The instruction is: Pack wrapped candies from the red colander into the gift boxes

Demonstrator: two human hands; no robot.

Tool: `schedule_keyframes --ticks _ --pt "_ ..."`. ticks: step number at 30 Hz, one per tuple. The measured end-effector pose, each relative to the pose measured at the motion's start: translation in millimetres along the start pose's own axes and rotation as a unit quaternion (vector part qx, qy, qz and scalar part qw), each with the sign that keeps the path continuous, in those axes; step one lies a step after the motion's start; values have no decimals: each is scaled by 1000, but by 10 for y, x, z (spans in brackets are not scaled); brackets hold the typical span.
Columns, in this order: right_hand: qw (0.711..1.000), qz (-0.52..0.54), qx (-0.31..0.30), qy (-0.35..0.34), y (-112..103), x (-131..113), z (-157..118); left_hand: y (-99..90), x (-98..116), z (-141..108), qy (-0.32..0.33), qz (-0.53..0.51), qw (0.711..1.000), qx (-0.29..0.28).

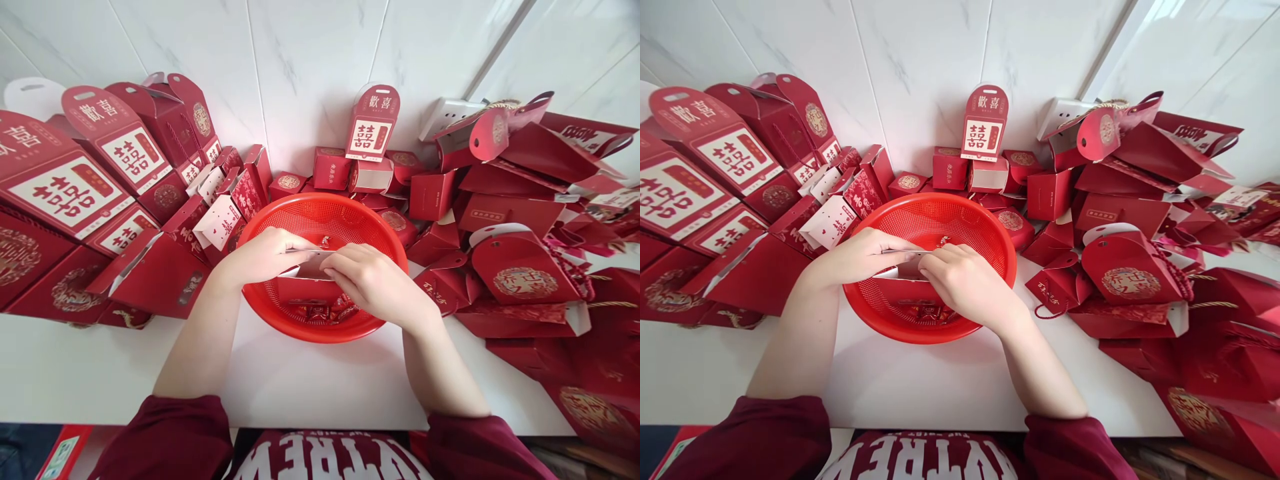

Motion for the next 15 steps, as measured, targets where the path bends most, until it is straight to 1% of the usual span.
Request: schedule_keyframes --ticks 2,4,7,9,12,15 --pt "999 2 44 -2 -96 33 -30 -65 -97 13 -11 0 999 31" --pt "994 -2 105 4 -244 87 -85 -191 -266 17 -42 -15 994 97" --pt "984 -14 174 21 -450 184 -189 -413 -548 -36 -94 -69 968 223" --pt "980 -28 194 35 -540 245 -252 -508 -659 -82 -99 -121 948 276" --pt "977 -55 195 70 -607 340 -326 -572 -707 -131 -88 -202 926 307" --pt "975 -71 185 103 -631 413 -377 -595 -698 -153 -89 -254 914 305"
Point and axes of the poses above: each hand's wrist, its own z-axis towards the middle knuckle, its own y-axis out of the palm, x = y × z, the point moved 7 cm from there along z, towards the middle knuckle, and after that the axes turned 2 degrees about z, right-handed, at the moved point
